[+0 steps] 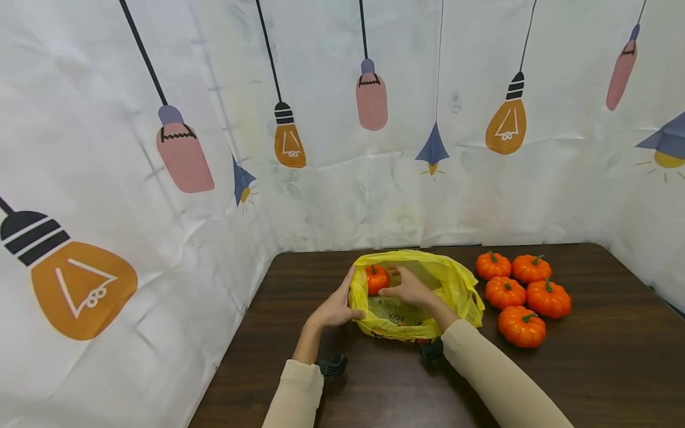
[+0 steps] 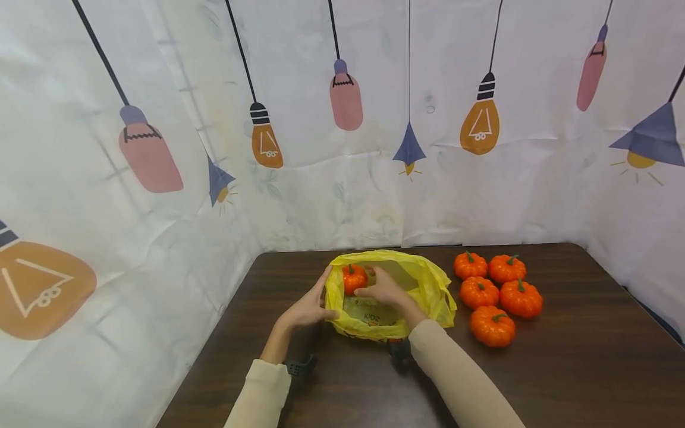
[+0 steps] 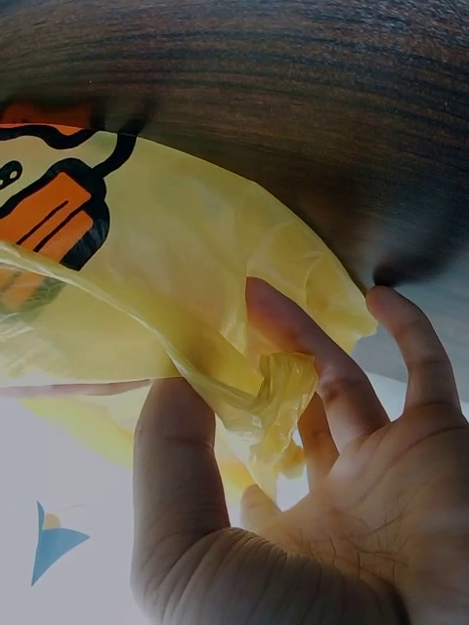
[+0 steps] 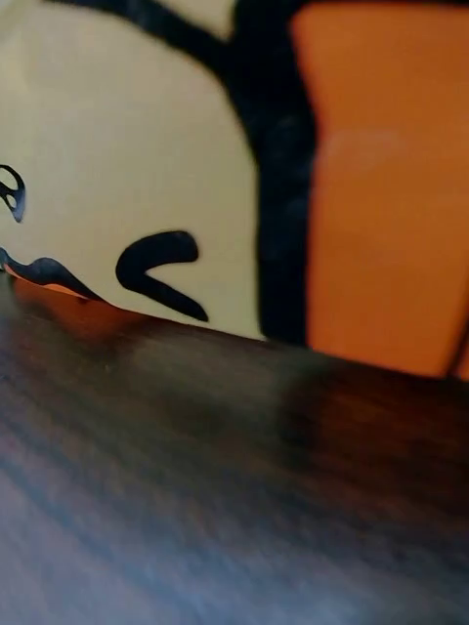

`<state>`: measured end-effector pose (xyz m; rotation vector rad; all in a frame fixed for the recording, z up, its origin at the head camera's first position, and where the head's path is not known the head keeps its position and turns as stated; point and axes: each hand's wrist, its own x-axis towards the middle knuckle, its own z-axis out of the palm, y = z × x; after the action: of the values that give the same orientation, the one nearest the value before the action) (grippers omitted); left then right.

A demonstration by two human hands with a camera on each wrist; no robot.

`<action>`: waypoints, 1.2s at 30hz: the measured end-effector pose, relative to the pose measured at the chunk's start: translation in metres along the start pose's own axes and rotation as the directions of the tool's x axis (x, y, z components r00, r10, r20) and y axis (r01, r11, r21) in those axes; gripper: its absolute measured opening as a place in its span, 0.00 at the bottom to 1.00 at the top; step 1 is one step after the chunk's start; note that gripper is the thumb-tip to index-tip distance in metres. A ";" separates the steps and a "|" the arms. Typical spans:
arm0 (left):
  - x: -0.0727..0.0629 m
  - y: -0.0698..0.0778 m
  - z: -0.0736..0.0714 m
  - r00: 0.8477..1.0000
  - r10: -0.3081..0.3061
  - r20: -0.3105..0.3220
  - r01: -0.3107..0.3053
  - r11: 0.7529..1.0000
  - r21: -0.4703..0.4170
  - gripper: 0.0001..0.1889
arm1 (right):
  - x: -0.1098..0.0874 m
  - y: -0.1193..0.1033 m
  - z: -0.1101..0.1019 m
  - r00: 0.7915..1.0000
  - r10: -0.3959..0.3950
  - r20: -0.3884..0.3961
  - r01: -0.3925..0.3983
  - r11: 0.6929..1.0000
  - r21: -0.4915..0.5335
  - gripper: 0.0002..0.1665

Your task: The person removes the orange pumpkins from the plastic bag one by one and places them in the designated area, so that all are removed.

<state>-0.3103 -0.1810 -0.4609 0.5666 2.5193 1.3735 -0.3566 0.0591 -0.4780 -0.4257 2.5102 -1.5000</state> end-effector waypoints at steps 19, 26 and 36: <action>-0.001 0.004 0.001 1.000 -0.009 0.014 0.009 1.000 -0.014 0.63 | 0.021 -0.003 0.017 0.994 0.043 -0.102 -0.059 0.986 -0.156 0.51; -0.001 0.004 0.002 1.000 -0.021 0.013 0.021 1.000 -0.017 0.63 | 0.019 0.001 0.016 0.989 0.076 -0.125 -0.087 0.992 -0.087 0.48; -0.001 0.004 0.000 1.000 -0.008 0.012 0.008 1.000 -0.009 0.63 | 0.010 0.006 0.006 0.991 0.071 -0.110 -0.077 0.996 -0.049 0.51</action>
<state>-0.3083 -0.1796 -0.4576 0.5604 2.5023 1.3737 -0.3650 0.0539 -0.4864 -0.2624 2.6223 -1.4683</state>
